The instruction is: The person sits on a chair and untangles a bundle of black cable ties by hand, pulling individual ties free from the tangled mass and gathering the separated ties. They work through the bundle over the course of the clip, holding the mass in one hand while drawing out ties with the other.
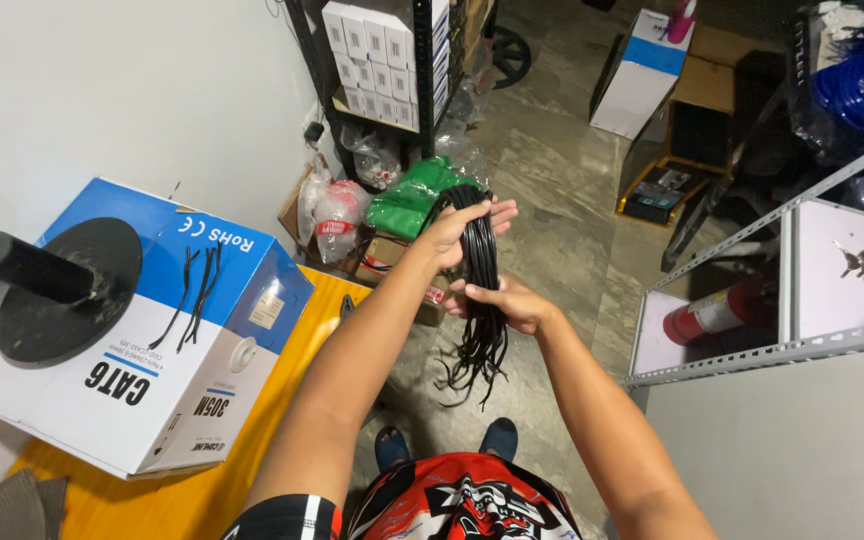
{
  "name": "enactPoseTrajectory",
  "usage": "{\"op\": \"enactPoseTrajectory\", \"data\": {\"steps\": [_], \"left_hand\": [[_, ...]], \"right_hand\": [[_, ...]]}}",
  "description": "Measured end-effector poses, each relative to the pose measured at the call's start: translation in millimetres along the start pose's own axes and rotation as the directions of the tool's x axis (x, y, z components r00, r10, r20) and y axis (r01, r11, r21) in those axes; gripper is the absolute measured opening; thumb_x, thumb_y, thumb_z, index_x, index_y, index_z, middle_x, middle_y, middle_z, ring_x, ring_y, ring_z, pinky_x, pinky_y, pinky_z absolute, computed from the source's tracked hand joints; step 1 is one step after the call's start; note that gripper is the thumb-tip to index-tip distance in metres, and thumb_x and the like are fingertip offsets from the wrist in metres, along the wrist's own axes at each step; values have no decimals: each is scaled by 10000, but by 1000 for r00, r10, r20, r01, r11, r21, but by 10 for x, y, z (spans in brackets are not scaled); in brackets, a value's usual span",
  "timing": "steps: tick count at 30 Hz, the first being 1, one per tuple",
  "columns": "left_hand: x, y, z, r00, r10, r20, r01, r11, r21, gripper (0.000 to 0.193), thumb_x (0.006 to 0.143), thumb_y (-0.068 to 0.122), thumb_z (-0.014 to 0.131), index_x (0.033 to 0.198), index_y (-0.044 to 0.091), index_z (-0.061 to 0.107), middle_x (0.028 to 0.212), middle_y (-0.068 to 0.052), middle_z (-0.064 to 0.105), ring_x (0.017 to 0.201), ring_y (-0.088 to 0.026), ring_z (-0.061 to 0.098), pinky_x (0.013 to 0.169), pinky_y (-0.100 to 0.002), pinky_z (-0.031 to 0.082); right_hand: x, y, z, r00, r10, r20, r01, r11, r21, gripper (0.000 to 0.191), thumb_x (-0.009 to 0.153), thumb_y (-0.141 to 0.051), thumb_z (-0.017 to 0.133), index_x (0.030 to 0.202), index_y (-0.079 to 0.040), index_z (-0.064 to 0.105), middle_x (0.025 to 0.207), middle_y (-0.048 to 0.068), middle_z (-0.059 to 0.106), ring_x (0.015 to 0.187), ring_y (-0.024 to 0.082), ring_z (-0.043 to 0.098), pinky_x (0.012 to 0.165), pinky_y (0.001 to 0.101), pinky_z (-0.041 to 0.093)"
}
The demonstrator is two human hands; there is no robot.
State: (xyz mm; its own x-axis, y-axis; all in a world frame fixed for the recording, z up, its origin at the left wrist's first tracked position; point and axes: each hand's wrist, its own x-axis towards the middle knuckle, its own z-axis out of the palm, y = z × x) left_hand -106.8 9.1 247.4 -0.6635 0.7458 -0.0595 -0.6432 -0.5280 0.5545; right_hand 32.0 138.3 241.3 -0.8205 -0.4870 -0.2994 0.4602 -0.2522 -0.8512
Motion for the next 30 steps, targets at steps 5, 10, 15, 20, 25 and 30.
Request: {"op": "enactPoseTrajectory", "data": {"steps": [5,10,15,20,25,30], "left_hand": [[-126,6,-47,980,-195,48,191,978,88,510,1005,236,623,1438,10,476,1458,-218,571,1375,-331,530,1114,-468,446],[-233,-20,-113,991,-130,7,127,977,172,470,959,170,681,1373,22,515,1417,-152,609,1314,-269,585,1100,-450,507],[-368,-209,-185,976,-100,-192,147,957,250,381,891,121,693,1223,-30,584,1219,-164,708,1022,-323,717,845,-539,603],[-491,-430,-210,985,-40,-168,91,947,309,370,955,69,686,1292,-69,617,1232,-216,711,1080,-296,724,947,-442,593],[-673,-384,-146,991,-95,-94,112,973,204,365,915,60,657,1268,-22,615,1246,-167,721,1120,-267,720,968,-425,600],[-781,-285,-58,984,-115,-135,148,951,271,287,941,62,656,1206,-45,683,1190,-160,729,1064,-263,721,935,-417,598]], "right_hand": [[96,-30,-22,987,-116,-110,108,991,-74,460,972,-277,686,1264,67,597,1088,227,735,1016,298,735,933,418,597],[112,-78,18,990,-119,-72,116,992,-50,582,1008,-478,533,1283,30,613,1131,153,737,1031,242,718,927,394,573],[30,-29,111,900,-66,-430,72,997,-4,578,1015,-561,455,1425,-159,512,1114,22,606,936,152,560,828,375,495],[76,160,180,837,-346,-424,254,932,-258,504,1004,-348,602,1421,-108,452,1199,31,600,1055,121,557,942,327,460],[68,249,236,875,-245,-417,192,967,-167,404,1070,-319,502,1350,-30,528,1231,43,659,1102,101,587,990,279,465],[106,208,359,874,-104,-474,91,995,-49,436,1088,-381,426,1256,-30,622,1085,57,711,930,148,636,850,322,522]]}}
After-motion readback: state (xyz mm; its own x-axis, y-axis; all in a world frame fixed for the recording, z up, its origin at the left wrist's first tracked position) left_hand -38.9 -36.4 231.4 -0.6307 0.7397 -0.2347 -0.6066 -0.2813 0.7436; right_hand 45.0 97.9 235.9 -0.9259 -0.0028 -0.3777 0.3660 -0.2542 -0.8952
